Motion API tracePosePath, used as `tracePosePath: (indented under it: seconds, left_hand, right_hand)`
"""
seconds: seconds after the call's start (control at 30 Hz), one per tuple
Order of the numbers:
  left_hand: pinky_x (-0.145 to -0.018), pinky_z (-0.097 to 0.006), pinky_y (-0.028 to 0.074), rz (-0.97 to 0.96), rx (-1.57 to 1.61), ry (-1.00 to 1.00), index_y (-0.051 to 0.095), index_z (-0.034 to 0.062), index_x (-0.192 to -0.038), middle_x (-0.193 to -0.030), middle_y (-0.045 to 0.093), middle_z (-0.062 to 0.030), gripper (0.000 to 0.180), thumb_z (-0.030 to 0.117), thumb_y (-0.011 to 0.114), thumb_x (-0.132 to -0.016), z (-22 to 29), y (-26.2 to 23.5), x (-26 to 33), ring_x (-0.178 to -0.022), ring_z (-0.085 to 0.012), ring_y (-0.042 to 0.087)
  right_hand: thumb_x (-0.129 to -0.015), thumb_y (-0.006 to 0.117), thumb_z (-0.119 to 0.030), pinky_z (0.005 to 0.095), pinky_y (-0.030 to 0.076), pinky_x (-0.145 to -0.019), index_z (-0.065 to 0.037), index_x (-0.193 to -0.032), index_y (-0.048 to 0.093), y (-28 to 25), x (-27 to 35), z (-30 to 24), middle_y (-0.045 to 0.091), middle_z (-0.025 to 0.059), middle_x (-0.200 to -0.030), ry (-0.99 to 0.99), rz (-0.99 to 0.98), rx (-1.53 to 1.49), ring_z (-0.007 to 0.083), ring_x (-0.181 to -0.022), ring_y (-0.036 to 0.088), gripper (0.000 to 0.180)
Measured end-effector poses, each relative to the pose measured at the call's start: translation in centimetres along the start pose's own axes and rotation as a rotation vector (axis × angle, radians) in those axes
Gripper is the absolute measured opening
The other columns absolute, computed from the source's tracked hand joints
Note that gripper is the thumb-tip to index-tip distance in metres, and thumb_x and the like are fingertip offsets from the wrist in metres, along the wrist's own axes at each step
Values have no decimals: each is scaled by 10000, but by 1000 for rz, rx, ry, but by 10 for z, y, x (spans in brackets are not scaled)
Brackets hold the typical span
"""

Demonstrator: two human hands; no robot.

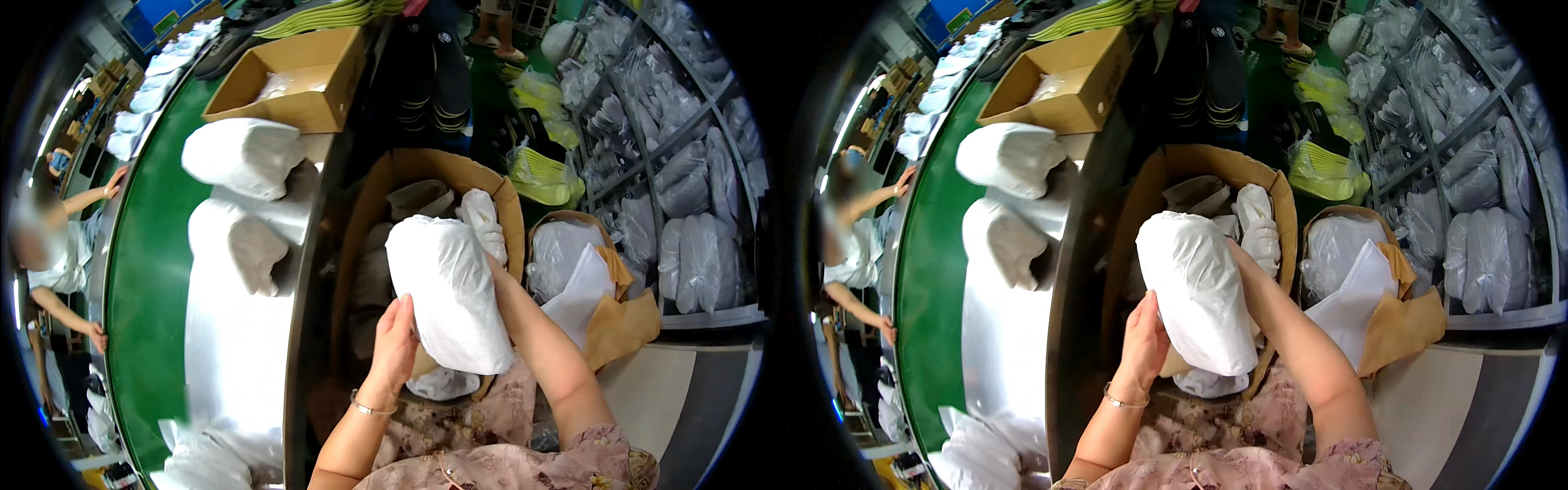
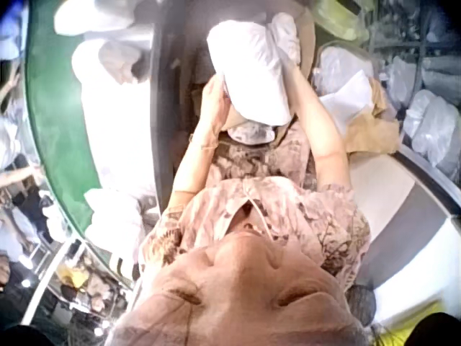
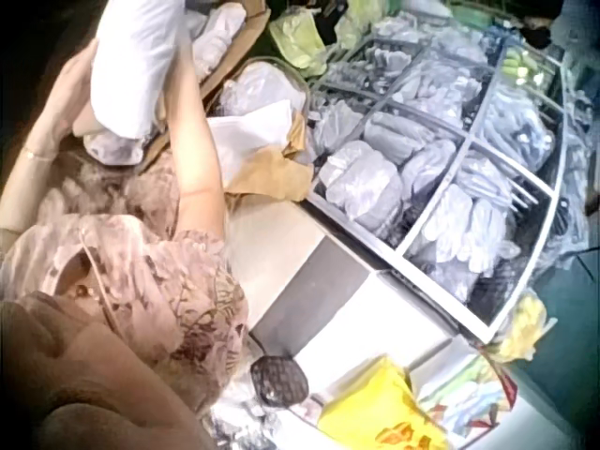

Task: The person picks up paper-wrapped shoe components and a shoe form from a box and a conveyor, inserts the form into a black shoe, and places the assembly back onto the conveyor.

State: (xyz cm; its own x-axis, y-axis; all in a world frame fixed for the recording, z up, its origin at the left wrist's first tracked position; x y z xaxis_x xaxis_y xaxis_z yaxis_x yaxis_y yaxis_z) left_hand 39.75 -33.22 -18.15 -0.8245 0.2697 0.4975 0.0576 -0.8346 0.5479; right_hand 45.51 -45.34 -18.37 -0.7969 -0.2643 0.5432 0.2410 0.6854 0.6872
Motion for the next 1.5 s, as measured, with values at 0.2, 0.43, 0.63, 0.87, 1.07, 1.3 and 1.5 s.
tracePosePath:
  seconds: [0.2, 0.43, 0.63, 0.87, 1.07, 1.3, 1.5]
  left_hand:
    - [-705, -219, 447, 104, -34, 288, 562, 5, -925, -893, 622, -31, 215, 217, 576, -893, 29, 4, 58, -772, -67, 544]
    - [-706, -221, 434, 301, -193, 519, 539, 8, -904, -874, 602, -27, 207, 183, 636, -851, 62, -19, 113, -772, -69, 523]
    - [-725, -238, 444, 242, -227, 571, 512, 4, -940, -900, 595, -55, 284, 178, 688, -802, 81, -10, 148, -777, -101, 536]
    - [-712, -257, 455, 297, -134, 546, 508, -19, -914, -905, 598, -85, 360, 149, 759, -719, 86, -41, 165, -796, -127, 549]
    - [-724, -260, 462, 235, -27, 634, 491, -10, -971, -940, 593, -94, 375, 126, 745, -732, 98, -37, 179, -813, -136, 557]
    - [-803, -276, 437, 227, 11, 739, 487, -7, -1011, -986, 585, -88, 358, 108, 715, -760, 107, -43, 191, -874, -146, 548]
    - [-851, -287, 425, 171, -14, 685, 477, -38, -1085, -1051, 576, -114, 366, 129, 653, -810, 102, -50, 182, -930, -161, 547]
  right_hand:
    - [-893, 474, -467, 313, 459, -829, -47, -1211, 456, -21, 49, -1, 538, 123, -1128, -213, 66, 160, 215, -1003, 540, 527]
    - [-728, 683, -508, 357, 298, -1005, -80, -1427, 71, 56, 162, 23, 316, 168, -1349, -471, -211, 810, 271, -1228, 347, 1022]
    - [-654, 792, -211, 325, 261, -1040, 1, -1406, 144, 85, 181, 51, 328, 113, -1350, -399, -233, 705, 216, -1247, 335, 1015]
    - [-665, 774, -159, 317, 286, -1027, -8, -1404, 174, 116, 187, 74, 351, 91, -1333, -270, -285, 586, 200, -1231, 356, 964]
    - [-635, 791, -151, 322, 291, -1026, -7, -1394, 198, 117, 189, 70, 357, 80, -1329, -388, -317, 522, 195, -1226, 357, 975]
    - [-566, 804, -184, 313, 322, -990, -15, -1373, 253, 114, 196, 69, 401, 65, -1274, -502, -285, 451, 183, -1176, 394, 991]
    - [-567, 788, -172, 301, 337, -970, -10, -1361, 283, 120, 201, 65, 422, 70, -1251, -457, -287, 609, 184, -1149, 414, 955]
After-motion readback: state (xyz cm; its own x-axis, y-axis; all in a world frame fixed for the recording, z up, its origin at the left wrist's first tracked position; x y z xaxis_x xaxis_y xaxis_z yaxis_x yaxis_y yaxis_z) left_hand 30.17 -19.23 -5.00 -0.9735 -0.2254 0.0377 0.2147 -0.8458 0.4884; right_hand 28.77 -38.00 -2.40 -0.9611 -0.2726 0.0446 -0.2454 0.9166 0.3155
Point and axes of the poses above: each hand's wrist, its own x-axis away from the middle knuckle, its own y-axis out of the palm, z = x × y, the point moved 10 cm from there along -x, towards the middle knuckle
